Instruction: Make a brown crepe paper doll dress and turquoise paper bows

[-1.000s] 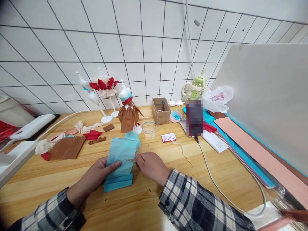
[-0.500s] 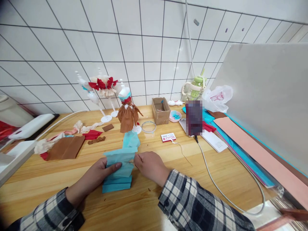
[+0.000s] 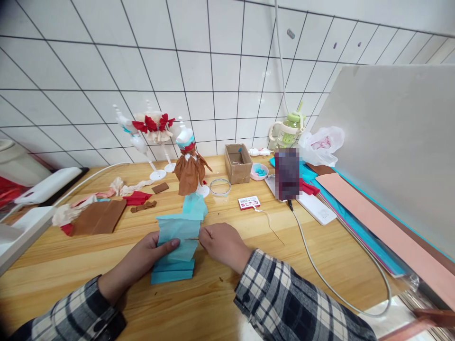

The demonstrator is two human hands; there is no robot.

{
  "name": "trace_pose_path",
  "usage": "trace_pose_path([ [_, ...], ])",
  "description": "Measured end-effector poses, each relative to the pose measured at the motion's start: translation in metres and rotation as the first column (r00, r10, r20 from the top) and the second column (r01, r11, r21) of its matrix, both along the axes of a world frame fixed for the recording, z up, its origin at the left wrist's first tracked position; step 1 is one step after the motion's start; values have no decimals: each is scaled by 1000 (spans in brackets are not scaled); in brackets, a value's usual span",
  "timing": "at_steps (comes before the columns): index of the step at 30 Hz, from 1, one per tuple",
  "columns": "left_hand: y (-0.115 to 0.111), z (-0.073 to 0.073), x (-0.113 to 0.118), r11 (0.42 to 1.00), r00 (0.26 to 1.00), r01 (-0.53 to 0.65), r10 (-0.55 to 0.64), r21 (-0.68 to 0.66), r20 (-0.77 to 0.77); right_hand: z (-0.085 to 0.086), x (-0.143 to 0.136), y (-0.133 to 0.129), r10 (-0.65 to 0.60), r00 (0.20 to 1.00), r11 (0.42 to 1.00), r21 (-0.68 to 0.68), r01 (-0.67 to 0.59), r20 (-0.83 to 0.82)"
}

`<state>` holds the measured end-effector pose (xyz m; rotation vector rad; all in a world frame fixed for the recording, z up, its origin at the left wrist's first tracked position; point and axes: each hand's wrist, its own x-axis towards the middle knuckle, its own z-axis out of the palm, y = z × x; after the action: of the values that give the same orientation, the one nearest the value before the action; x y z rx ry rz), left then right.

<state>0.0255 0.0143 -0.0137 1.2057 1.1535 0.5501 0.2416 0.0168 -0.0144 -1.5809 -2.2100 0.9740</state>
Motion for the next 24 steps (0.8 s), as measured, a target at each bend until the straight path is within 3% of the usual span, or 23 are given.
trace_pose_path([
  [24,-1,2,1,999,999,-39,39,-6,35,1,0,2,-12,999,1000,-23,13,47],
])
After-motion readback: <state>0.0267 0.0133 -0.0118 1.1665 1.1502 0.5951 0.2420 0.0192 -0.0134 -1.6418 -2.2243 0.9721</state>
